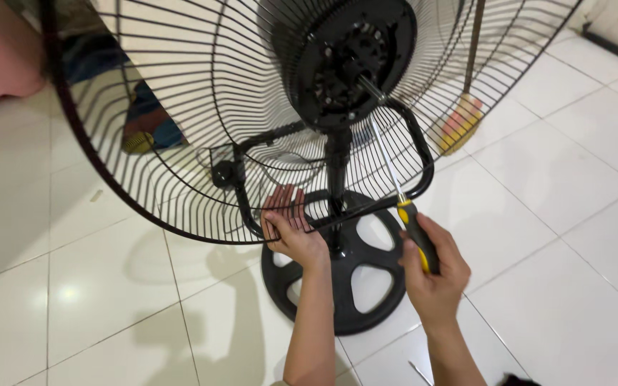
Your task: The person assembles a standing fan by attaching the front protective cage to the fan head using a screwdriver. They repeatedly tighten and adjust screws at the center hub to secure the cage in place.
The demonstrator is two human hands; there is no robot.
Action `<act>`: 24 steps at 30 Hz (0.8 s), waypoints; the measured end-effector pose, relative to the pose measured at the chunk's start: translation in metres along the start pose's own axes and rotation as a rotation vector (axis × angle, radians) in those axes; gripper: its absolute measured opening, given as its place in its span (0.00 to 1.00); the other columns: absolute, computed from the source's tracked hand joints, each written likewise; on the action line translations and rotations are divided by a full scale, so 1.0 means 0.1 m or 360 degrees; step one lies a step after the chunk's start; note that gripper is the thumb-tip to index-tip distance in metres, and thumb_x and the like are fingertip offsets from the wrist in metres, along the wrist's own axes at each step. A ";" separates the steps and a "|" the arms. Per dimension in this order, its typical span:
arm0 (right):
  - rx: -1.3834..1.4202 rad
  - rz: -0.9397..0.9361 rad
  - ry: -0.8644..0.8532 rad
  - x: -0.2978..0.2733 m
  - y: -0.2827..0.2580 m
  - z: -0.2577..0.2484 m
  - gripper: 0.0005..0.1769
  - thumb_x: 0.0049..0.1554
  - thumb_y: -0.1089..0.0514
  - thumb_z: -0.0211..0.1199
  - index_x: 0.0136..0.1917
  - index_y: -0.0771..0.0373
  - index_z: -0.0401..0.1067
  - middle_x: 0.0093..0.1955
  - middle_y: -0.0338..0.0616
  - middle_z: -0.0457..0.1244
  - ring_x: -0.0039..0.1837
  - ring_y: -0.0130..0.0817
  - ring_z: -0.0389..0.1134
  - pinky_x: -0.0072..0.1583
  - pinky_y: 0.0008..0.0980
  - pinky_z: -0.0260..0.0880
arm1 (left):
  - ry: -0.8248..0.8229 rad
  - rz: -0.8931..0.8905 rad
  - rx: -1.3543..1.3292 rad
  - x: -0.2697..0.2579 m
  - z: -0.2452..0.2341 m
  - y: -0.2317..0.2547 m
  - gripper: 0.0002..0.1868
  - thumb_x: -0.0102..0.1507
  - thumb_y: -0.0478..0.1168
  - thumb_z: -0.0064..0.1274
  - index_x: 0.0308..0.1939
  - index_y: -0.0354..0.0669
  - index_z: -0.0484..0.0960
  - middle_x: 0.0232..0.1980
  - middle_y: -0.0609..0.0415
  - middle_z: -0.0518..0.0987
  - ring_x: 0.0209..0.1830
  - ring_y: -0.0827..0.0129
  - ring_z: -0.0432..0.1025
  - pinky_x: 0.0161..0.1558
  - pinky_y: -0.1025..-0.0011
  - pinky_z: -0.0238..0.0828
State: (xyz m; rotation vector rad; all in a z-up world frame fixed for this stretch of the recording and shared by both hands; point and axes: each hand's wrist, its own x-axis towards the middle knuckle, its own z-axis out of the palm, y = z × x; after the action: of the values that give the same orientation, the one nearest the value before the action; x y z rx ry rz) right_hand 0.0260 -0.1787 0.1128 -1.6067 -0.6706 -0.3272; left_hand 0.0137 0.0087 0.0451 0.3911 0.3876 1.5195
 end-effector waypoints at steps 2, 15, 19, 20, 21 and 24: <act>-0.0136 -0.0016 0.0000 0.04 -0.14 -0.05 0.18 0.58 0.71 0.63 0.62 0.71 0.74 0.49 0.48 0.72 0.43 0.26 0.71 0.45 0.23 0.71 | -0.0015 0.0024 -0.0010 -0.01 0.02 0.02 0.23 0.73 0.50 0.44 0.54 0.28 0.75 0.53 0.39 0.81 0.52 0.56 0.79 0.55 0.56 0.81; -0.0339 -0.0319 -0.0018 0.26 -0.30 -0.05 0.15 0.58 0.72 0.65 0.59 0.71 0.75 0.54 0.52 0.71 0.50 0.30 0.75 0.52 0.23 0.74 | 0.0012 -0.0030 -0.0002 0.07 -0.01 -0.02 0.24 0.72 0.51 0.45 0.55 0.29 0.75 0.52 0.38 0.82 0.52 0.57 0.79 0.57 0.59 0.80; -0.0372 -0.0361 -0.0049 0.29 -0.32 -0.03 0.14 0.58 0.72 0.65 0.59 0.71 0.75 0.54 0.52 0.71 0.50 0.31 0.75 0.51 0.23 0.74 | 0.0017 -0.0027 0.0016 0.10 0.00 0.01 0.24 0.72 0.50 0.46 0.54 0.27 0.76 0.51 0.37 0.82 0.50 0.56 0.80 0.56 0.59 0.80; -0.0386 -0.0368 -0.0053 0.30 -0.32 -0.04 0.14 0.58 0.72 0.65 0.59 0.71 0.75 0.54 0.52 0.71 0.50 0.31 0.75 0.51 0.24 0.73 | 0.0031 -0.0041 0.0027 0.10 0.00 0.02 0.24 0.72 0.50 0.46 0.53 0.27 0.76 0.51 0.37 0.82 0.50 0.56 0.80 0.56 0.59 0.81; -0.0391 -0.0379 -0.0062 0.30 -0.32 -0.05 0.14 0.58 0.72 0.65 0.59 0.71 0.75 0.54 0.53 0.71 0.50 0.31 0.75 0.51 0.24 0.74 | 0.0046 -0.0054 0.0039 0.10 0.00 0.03 0.24 0.72 0.50 0.46 0.53 0.27 0.77 0.51 0.37 0.82 0.50 0.55 0.80 0.56 0.59 0.81; -0.0405 -0.0405 -0.0078 0.31 -0.34 -0.06 0.14 0.59 0.72 0.65 0.59 0.71 0.75 0.55 0.53 0.71 0.51 0.31 0.75 0.52 0.24 0.74 | 0.0056 -0.0073 0.0027 0.10 0.00 0.06 0.23 0.71 0.50 0.46 0.53 0.29 0.77 0.50 0.38 0.83 0.50 0.56 0.80 0.55 0.59 0.81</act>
State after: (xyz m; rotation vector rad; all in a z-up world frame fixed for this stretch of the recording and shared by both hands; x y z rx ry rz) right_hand 0.0311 -0.1768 0.1593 -1.7765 -0.9026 -0.5804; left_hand 0.0089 0.0193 0.0482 0.3667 0.4349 1.4809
